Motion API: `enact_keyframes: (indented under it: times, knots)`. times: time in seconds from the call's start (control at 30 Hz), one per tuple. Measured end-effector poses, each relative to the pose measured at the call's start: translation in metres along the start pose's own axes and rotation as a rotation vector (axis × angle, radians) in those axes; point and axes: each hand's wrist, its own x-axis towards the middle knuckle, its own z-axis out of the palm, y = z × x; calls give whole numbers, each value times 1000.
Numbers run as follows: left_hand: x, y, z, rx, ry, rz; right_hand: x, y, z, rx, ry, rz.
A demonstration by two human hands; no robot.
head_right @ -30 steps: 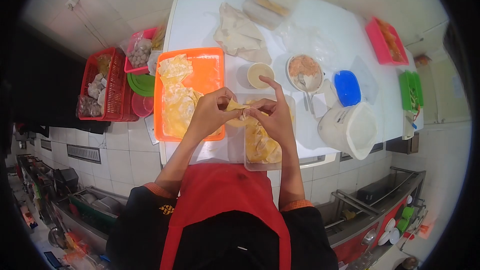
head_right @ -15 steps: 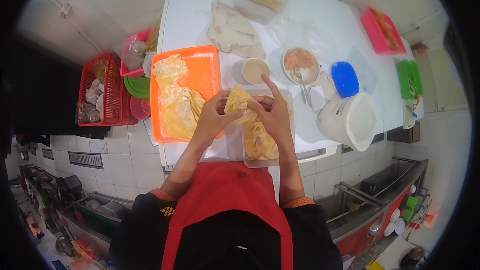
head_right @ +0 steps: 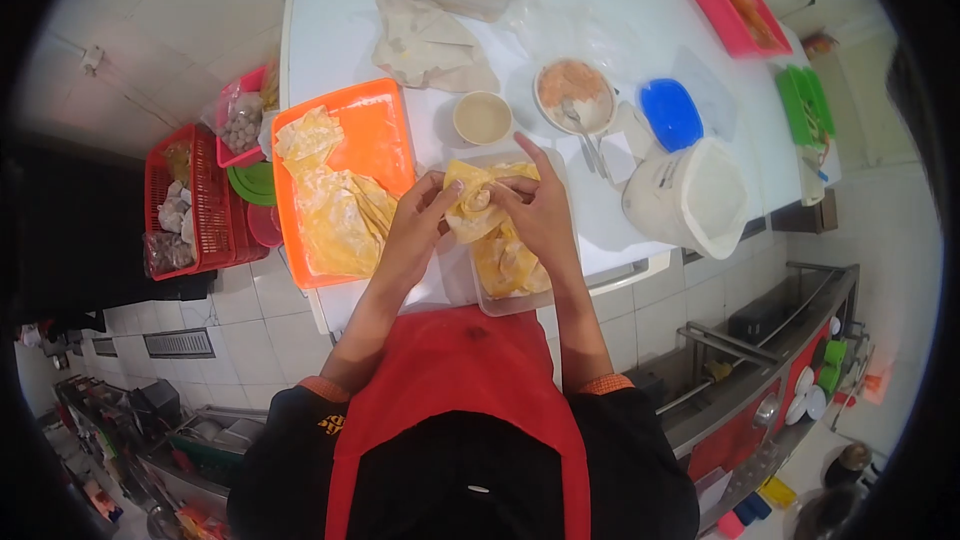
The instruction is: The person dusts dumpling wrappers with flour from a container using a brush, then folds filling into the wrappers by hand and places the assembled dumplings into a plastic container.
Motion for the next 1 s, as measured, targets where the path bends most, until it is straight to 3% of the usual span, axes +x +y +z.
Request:
enact_keyframes:
  times: [0.13,0.2,0.27,0.33,0.5,0.57,0.63,0.7,0.8,0.93,1.0]
  knots:
    - [-10,-12,18,-95,-60,-62,-18,1,-19,76,74,45]
    - [-21,-24,27,-109,-220,-210,-36,5,-39,37,82,68]
    - [-30,-23,35,13,-351,-347,-58,9,-58,-285,169,134]
    - [-39,-31,44,-105,-580,-536,-77,16,-68,-246,177,90]
    - [-41,-44,40,181,-678,-681,-91,18,-69,-375,202,105]
    - [-44,-61,23,298,-600,-496,-81,14,-63,-428,208,72]
    - [-50,-30,21,325,-561,-457,-63,18,-57,-473,210,37]
    - [-58,-11,13,346,-520,-415,-44,30,-56,-841,210,-309]
    - [-66,5,-6,298,-478,-307,-36,45,-60,-1060,189,-352]
    - [-78,12,-47,456,-98,-142,-42,53,-62,-926,340,-506]
    - [-79,8,-76,504,179,-5,-50,48,-58,-834,354,-362]
